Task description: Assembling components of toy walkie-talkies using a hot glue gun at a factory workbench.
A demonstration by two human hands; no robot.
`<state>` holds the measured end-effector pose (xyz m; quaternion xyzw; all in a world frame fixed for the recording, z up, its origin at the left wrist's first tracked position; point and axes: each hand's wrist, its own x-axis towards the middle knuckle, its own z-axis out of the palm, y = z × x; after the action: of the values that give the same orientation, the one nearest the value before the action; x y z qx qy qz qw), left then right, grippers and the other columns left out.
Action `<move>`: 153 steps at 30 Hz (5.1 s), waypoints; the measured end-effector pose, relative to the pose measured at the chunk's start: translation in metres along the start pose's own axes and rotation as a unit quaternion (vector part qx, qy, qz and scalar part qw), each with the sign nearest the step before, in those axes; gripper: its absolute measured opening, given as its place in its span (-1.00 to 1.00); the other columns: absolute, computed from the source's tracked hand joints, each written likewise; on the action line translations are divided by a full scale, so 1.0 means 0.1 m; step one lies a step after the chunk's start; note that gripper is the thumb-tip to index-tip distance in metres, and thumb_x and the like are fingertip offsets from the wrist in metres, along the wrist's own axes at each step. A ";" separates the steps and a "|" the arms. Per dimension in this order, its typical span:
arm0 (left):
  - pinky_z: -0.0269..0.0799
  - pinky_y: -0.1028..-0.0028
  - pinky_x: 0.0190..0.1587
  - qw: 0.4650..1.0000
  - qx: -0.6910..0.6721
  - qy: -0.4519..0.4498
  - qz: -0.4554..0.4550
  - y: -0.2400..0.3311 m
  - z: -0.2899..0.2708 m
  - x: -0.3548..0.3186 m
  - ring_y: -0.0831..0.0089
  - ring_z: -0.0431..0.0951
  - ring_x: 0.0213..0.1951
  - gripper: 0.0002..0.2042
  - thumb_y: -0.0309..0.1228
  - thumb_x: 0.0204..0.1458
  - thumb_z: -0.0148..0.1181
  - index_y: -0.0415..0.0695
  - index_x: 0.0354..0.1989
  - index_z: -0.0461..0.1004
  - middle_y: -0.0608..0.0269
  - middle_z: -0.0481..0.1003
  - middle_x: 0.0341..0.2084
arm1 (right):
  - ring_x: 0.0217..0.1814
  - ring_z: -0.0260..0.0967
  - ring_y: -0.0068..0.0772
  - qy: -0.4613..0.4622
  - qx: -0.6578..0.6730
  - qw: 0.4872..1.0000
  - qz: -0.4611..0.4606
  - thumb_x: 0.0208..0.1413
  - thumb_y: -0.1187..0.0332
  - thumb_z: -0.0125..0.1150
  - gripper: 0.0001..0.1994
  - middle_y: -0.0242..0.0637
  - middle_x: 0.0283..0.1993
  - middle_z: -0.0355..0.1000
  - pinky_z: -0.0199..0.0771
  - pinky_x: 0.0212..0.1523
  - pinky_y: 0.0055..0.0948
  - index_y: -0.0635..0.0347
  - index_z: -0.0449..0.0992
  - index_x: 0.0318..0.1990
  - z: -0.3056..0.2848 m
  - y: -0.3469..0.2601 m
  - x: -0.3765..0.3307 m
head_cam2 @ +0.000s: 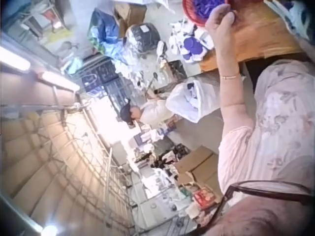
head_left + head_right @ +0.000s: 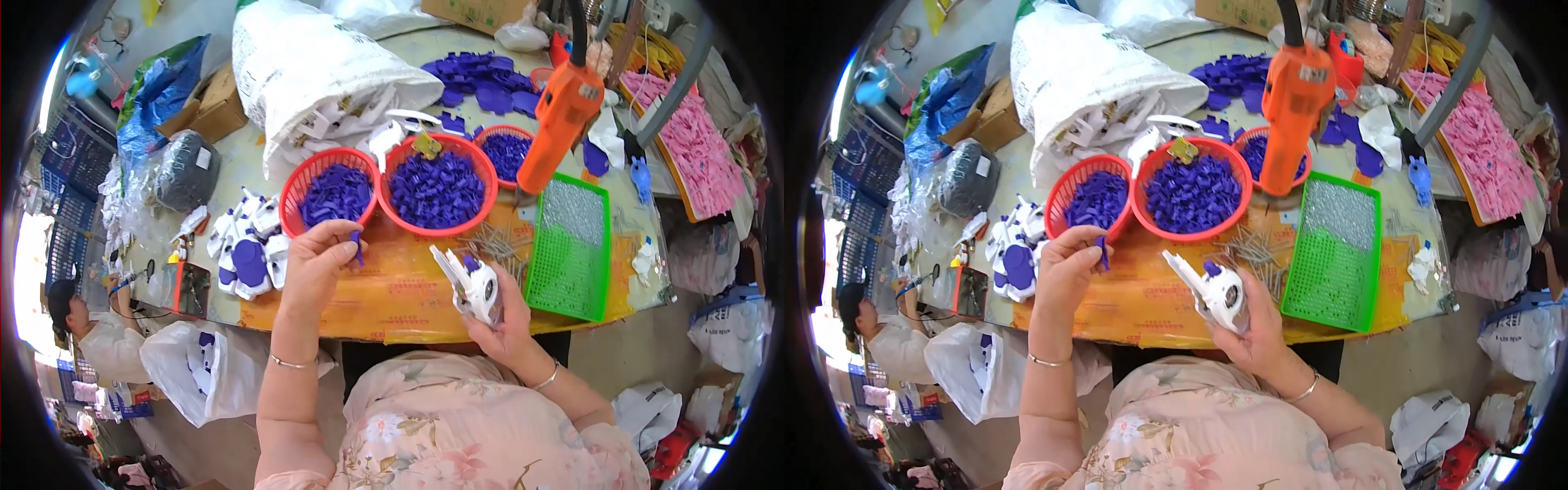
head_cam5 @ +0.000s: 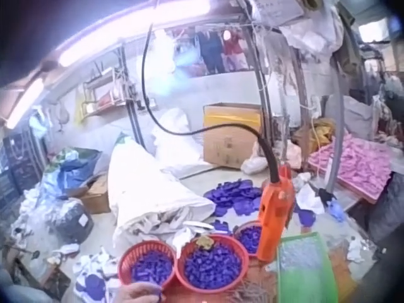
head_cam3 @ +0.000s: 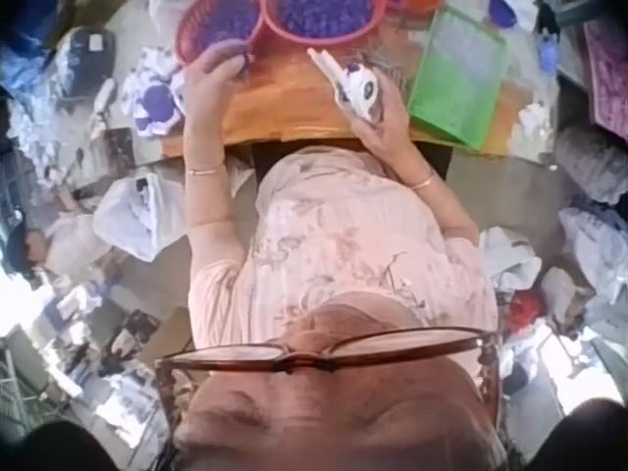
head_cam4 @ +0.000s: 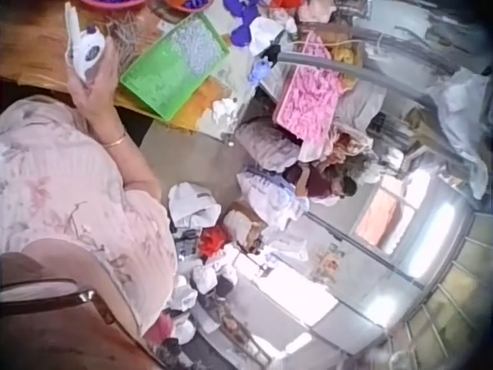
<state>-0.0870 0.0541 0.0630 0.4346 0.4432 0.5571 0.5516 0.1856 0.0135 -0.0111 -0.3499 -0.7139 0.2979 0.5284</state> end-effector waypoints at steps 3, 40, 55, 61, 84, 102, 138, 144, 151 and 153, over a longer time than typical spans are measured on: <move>0.45 0.55 -0.43 0.996 -0.075 -0.029 -0.032 -0.17 0.16 -0.19 0.55 0.47 -0.50 -0.77 -0.62 -0.03 0.12 -0.31 -0.16 0.47 0.28 0.48 -0.49 | -0.13 0.36 -0.12 0.007 -0.011 1.000 0.013 -0.18 0.47 0.27 -0.31 -0.01 -0.11 0.31 0.36 -0.10 -0.31 0.45 0.12 0.17 0.03 0.03 -0.01; 0.40 0.67 -0.45 0.997 0.007 0.049 0.052 -0.79 0.93 -0.53 0.62 0.46 -0.48 -0.80 -0.61 -0.01 0.16 -0.28 -0.19 0.40 0.31 0.45 -0.48 | -0.01 0.30 0.04 -0.039 -0.099 0.992 0.075 -0.23 0.43 0.37 -0.21 0.03 -0.03 0.27 0.37 -0.05 -0.24 0.32 0.08 0.20 0.06 -0.02 0.10; 0.29 0.75 -0.49 0.993 0.048 0.067 0.081 -0.84 0.95 -0.56 0.71 0.39 -0.52 -0.81 -0.62 0.00 0.16 -0.27 -0.19 0.41 0.37 0.43 -0.50 | 0.01 0.30 0.03 -0.040 -0.094 0.991 0.084 -0.22 0.42 0.38 -0.21 0.03 -0.01 0.26 0.37 -0.03 -0.25 0.31 0.07 0.21 0.06 -0.02 0.08; 0.33 0.69 -0.35 0.988 0.095 0.063 0.101 -0.85 0.97 -0.56 0.70 0.36 -0.43 -0.78 -0.69 -0.02 0.12 -0.30 -0.18 0.35 0.37 0.37 -0.47 | 0.01 0.29 0.05 -0.036 -0.096 0.992 0.077 -0.22 0.43 0.37 -0.21 0.04 0.00 0.25 0.37 -0.03 -0.25 0.34 0.07 0.21 0.06 -0.03 0.08; 0.36 0.59 -0.48 0.944 0.227 0.115 0.212 -0.88 1.03 -0.64 0.59 0.42 -0.57 -0.70 -0.66 -0.20 0.26 -0.23 -0.26 0.34 0.30 0.41 -0.61 | 0.02 0.35 -0.11 -0.017 -0.019 0.997 0.071 -0.22 0.46 0.37 -0.23 -0.01 0.02 0.31 0.36 0.00 -0.33 0.38 0.11 0.20 0.06 0.00 0.04; 0.35 0.60 -0.55 0.954 0.243 0.050 0.167 -0.65 1.02 -0.58 0.61 0.41 -0.60 -0.69 -0.67 -0.17 0.23 -0.24 -0.24 0.29 0.29 0.40 -0.64 | -0.01 0.36 -0.20 -0.008 -0.015 0.997 0.074 -0.25 0.47 0.40 -0.20 -0.06 -0.03 0.33 0.37 -0.03 -0.37 0.35 0.10 0.21 0.06 -0.01 0.03; 0.42 0.63 -0.28 0.998 -0.056 -0.013 0.017 -0.77 0.99 -0.51 0.61 0.46 -0.20 -0.72 -0.55 0.10 0.02 -0.25 0.01 0.32 0.27 0.46 -0.20 | -0.05 0.32 0.00 -0.075 -0.092 0.992 0.048 -0.27 0.43 0.42 -0.23 0.04 -0.05 0.29 0.37 -0.08 -0.28 0.41 0.15 0.16 0.05 -0.10 0.11; 0.38 0.64 -0.30 0.999 -0.050 -0.003 0.022 -0.81 0.98 -0.52 0.64 0.45 -0.27 -0.76 -0.54 0.12 0.03 -0.23 -0.03 0.34 0.31 0.47 -0.25 | -0.03 0.32 0.01 -0.074 -0.093 0.992 0.049 -0.29 0.43 0.42 -0.22 0.04 -0.04 0.29 0.37 -0.06 -0.28 0.42 0.15 0.15 0.05 -0.10 0.11; 0.37 0.64 -0.30 0.998 -0.050 0.009 0.024 -0.83 1.00 -0.53 0.65 0.44 -0.28 -0.78 -0.53 0.12 0.03 -0.24 -0.05 0.35 0.31 0.47 -0.28 | -0.04 0.32 0.02 -0.074 -0.094 0.992 0.045 -0.29 0.44 0.42 -0.22 0.05 -0.05 0.29 0.37 -0.06 -0.27 0.42 0.15 0.15 0.06 -0.10 0.10; 0.37 0.65 -0.31 0.999 -0.035 0.015 0.028 -0.83 1.00 -0.54 0.65 0.44 -0.28 -0.78 -0.52 0.12 0.03 -0.24 -0.06 0.36 0.32 0.47 -0.29 | -0.04 0.32 0.02 -0.077 -0.092 0.992 0.046 -0.29 0.44 0.41 -0.23 0.05 -0.04 0.29 0.37 -0.06 -0.27 0.42 0.15 0.15 0.05 -0.11 0.10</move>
<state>0.0298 0.0014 0.0056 0.4190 0.4196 0.5939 0.5438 0.1764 0.0150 0.0015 -0.4053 -0.7598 0.2811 0.4236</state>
